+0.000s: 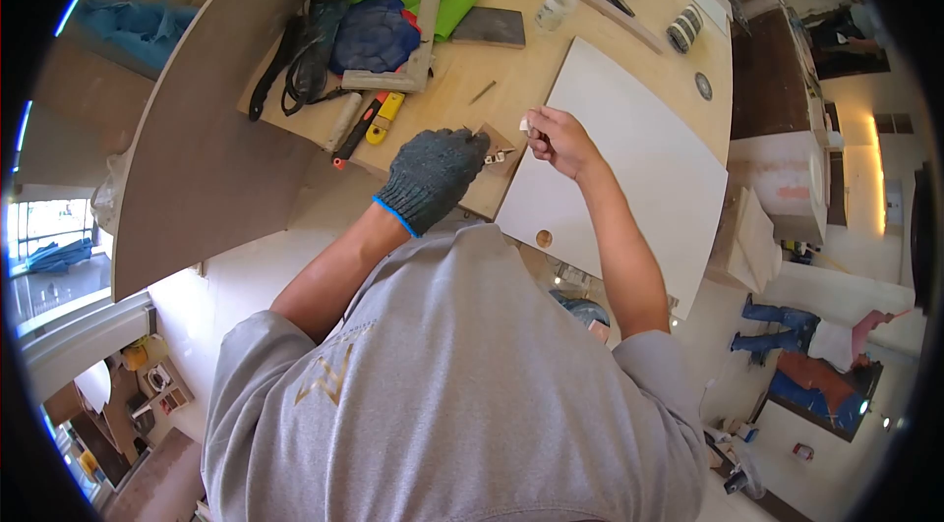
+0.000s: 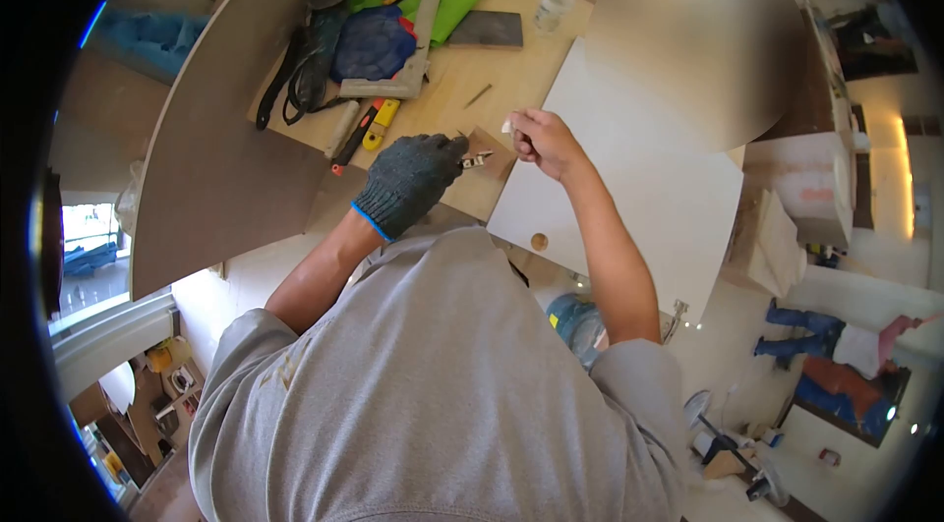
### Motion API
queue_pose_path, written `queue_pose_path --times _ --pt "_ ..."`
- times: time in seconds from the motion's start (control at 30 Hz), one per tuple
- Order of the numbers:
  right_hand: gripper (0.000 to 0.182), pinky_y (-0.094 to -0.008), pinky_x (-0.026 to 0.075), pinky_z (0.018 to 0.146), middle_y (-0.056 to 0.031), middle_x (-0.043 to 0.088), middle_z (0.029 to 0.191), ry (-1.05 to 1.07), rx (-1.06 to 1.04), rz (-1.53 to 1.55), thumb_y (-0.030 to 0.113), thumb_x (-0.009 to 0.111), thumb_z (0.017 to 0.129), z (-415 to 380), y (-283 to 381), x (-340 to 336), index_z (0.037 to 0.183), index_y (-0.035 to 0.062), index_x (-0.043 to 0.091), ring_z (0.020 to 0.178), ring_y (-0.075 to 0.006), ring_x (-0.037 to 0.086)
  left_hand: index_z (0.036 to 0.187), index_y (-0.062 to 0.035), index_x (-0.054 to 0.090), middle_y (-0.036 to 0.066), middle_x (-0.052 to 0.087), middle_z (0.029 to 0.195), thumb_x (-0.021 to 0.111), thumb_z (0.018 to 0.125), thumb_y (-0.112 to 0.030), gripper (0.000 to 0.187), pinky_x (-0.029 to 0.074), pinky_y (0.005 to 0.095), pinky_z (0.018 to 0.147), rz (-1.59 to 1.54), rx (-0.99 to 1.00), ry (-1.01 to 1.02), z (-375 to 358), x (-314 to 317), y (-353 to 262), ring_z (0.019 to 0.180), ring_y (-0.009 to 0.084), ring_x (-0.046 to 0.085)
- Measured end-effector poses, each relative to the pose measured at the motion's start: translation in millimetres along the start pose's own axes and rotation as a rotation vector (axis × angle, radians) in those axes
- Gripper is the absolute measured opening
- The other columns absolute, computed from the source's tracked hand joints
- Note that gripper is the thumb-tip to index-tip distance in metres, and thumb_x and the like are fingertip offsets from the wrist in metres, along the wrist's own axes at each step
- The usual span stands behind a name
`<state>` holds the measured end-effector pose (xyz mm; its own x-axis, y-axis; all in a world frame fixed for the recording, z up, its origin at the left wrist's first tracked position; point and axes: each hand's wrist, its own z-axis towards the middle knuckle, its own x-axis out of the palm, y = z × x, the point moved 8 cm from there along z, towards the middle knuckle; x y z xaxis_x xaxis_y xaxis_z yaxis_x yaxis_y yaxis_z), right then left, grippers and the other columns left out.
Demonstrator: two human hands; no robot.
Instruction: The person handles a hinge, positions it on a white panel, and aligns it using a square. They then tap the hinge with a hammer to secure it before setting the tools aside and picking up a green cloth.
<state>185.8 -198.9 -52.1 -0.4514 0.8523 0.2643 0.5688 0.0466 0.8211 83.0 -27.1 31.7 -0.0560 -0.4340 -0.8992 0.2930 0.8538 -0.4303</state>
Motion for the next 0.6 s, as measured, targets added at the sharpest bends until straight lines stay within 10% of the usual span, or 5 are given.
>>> queue_pose_path --times 0.17,0.37,0.47,0.6 --pt "0.018 -0.0237 0.048 0.056 -0.0050 0.064 0.087 -0.067 0.001 0.060 0.021 0.057 0.105 7 -31 2 0.107 0.0029 0.061 0.070 -0.0121 0.062 0.112 -0.0065 0.071 0.017 0.071 0.093 0.071 0.087 -0.024 0.031 0.055 0.0463 0.076 -0.270 -0.119 -0.017 -11 7 24 0.086 0.0380 0.069" --pt "0.021 -0.0213 0.043 0.055 -0.0024 0.061 0.085 -0.209 -0.072 0.103 0.015 0.050 0.105 8 -33 15 0.119 0.0004 0.058 0.064 -0.0090 0.055 0.120 -0.0026 0.071 0.013 0.075 0.093 0.075 0.088 -0.021 0.037 0.055 0.0346 0.074 -0.634 -0.428 0.016 -30 13 56 0.080 0.0179 0.070" --pt "0.024 -0.0212 0.040 0.054 -0.0001 0.056 0.081 -0.155 -0.074 0.076 0.011 0.045 0.105 19 -57 -3 0.122 -0.0002 0.057 0.061 -0.0080 0.049 0.117 -0.0010 0.071 0.018 0.073 0.094 0.074 0.086 -0.028 0.042 0.055 0.0382 0.079 -0.650 -0.497 -0.078 -45 12 87 0.084 0.0283 0.072" --pt "0.026 -0.0224 0.039 0.054 0.0025 0.048 0.077 -0.167 -0.086 -0.027 0.012 0.042 0.106 14 -73 4 0.123 0.0002 0.058 0.059 -0.0072 0.045 0.117 0.0030 0.071 0.008 0.071 0.086 0.077 0.086 -0.019 0.038 0.053 0.0296 0.073 -0.687 -0.618 -0.119 -65 13 121 0.078 0.0103 0.063"
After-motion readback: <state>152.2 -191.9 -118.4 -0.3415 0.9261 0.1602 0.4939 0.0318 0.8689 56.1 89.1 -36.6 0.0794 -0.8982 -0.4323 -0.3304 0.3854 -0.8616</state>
